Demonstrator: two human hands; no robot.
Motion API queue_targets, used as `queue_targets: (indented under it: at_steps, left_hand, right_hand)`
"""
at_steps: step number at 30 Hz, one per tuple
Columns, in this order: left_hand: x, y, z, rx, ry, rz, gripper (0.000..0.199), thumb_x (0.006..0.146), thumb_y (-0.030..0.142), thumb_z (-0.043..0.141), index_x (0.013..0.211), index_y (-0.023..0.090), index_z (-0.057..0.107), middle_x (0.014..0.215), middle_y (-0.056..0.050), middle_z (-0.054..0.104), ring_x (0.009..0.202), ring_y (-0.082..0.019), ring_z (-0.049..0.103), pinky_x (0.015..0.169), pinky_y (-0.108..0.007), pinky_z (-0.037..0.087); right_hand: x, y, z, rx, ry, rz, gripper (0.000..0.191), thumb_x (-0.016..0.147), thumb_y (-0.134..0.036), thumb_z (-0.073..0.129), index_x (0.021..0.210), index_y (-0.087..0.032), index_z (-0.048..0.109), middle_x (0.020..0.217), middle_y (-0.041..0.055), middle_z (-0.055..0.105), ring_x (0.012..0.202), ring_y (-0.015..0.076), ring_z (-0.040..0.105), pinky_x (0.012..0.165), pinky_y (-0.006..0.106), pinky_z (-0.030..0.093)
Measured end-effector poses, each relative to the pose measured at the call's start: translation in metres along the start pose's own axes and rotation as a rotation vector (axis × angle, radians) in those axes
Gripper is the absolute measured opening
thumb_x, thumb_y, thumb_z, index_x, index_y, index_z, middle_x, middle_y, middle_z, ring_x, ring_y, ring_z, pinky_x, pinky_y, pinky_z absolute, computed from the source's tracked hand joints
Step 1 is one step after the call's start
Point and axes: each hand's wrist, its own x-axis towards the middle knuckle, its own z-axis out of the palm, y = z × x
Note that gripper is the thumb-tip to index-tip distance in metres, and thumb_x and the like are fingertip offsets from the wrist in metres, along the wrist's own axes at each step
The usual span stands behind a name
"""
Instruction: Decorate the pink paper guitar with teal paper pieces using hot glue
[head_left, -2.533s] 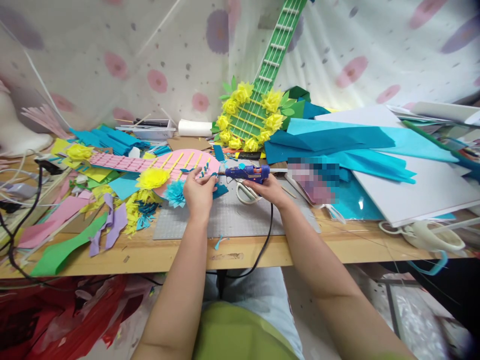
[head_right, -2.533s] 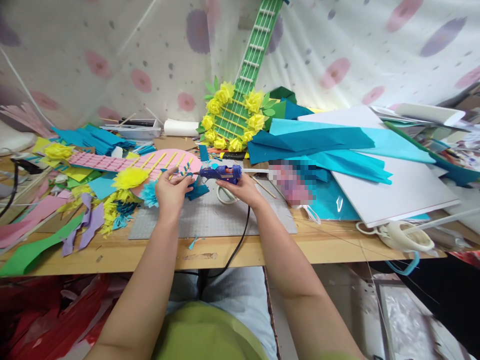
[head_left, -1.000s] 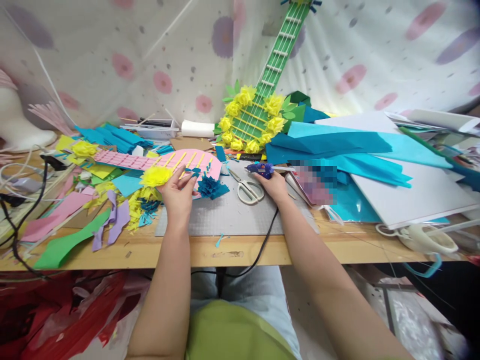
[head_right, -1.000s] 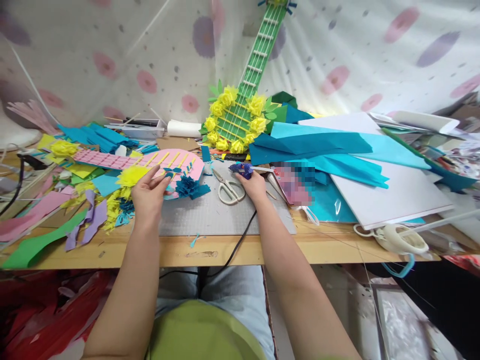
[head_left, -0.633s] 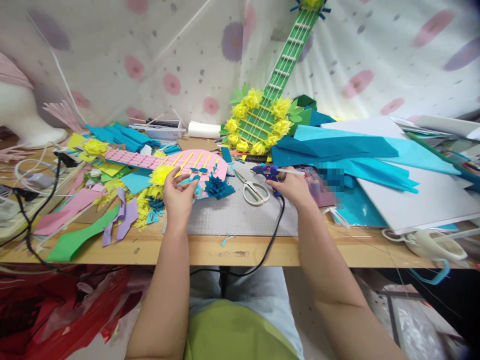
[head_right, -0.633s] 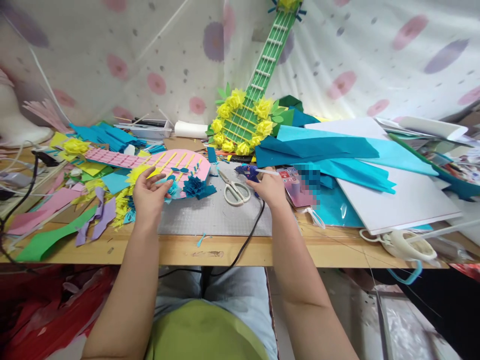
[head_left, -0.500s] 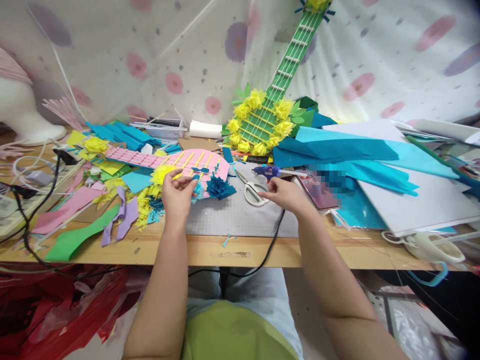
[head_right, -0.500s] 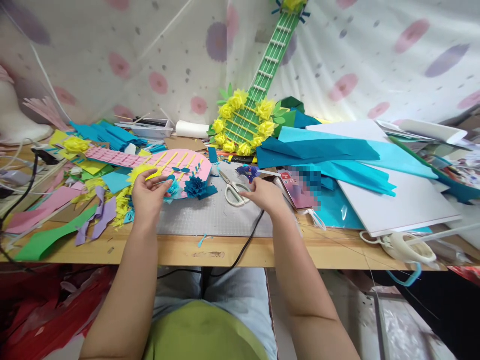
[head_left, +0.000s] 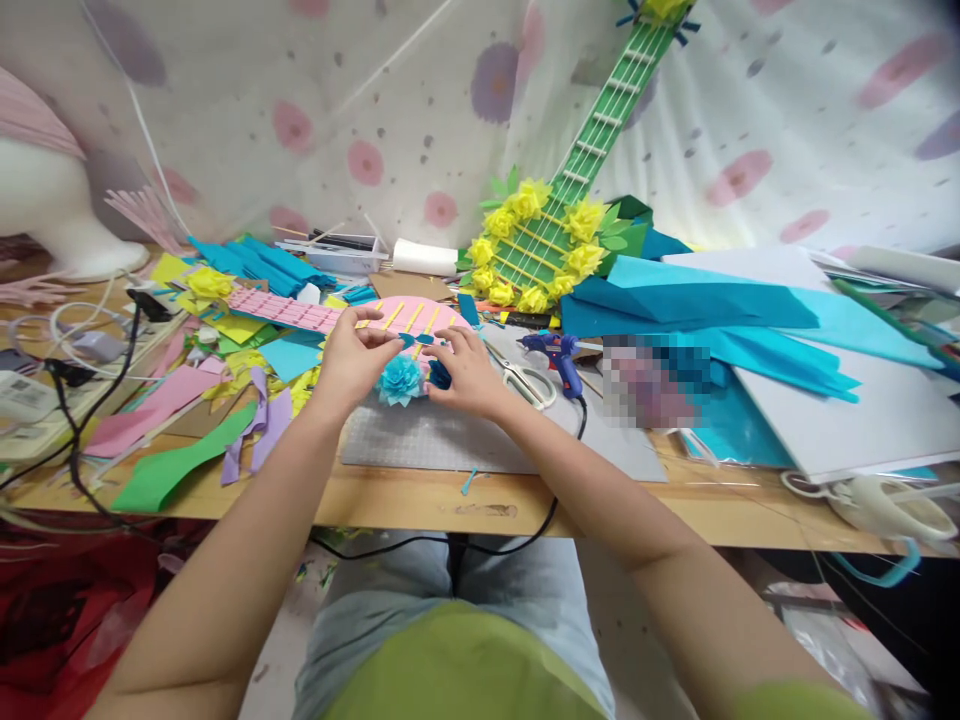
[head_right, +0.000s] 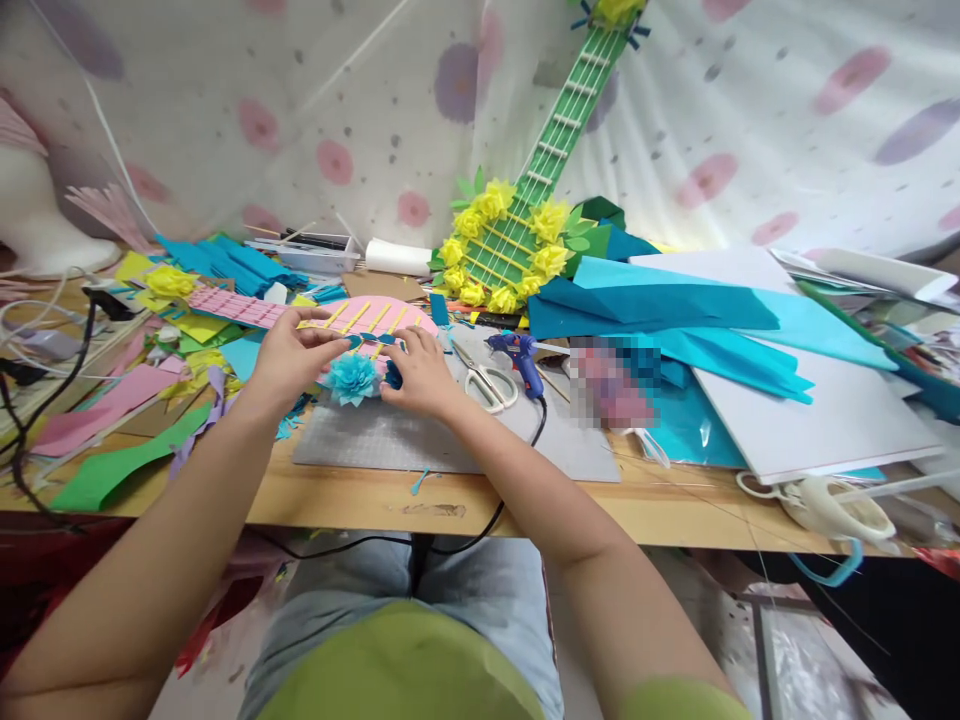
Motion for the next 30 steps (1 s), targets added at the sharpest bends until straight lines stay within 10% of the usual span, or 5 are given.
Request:
queue_targets:
  at_steps: [30]
  left_hand:
    - [0.036, 0.005, 0.048, 0.932, -0.319, 0.009, 0.037, 0.043, 0.017, 0.077, 0.068, 0.021, 0.05, 0.074, -0.008, 0.066, 0.095, -0.03, 0.063, 0.078, -0.034, 0.046]
  right_hand:
    - [-0.016, 0.017, 0.01, 0.23, 0.164, 0.169, 0.012, 0.074, -0.025, 0.059, 0.083, -0.023, 0.067, 0.107, 0.0083, 0.056, 0.11, 0.0247, 0.045, 0.1, 0.044, 0.033]
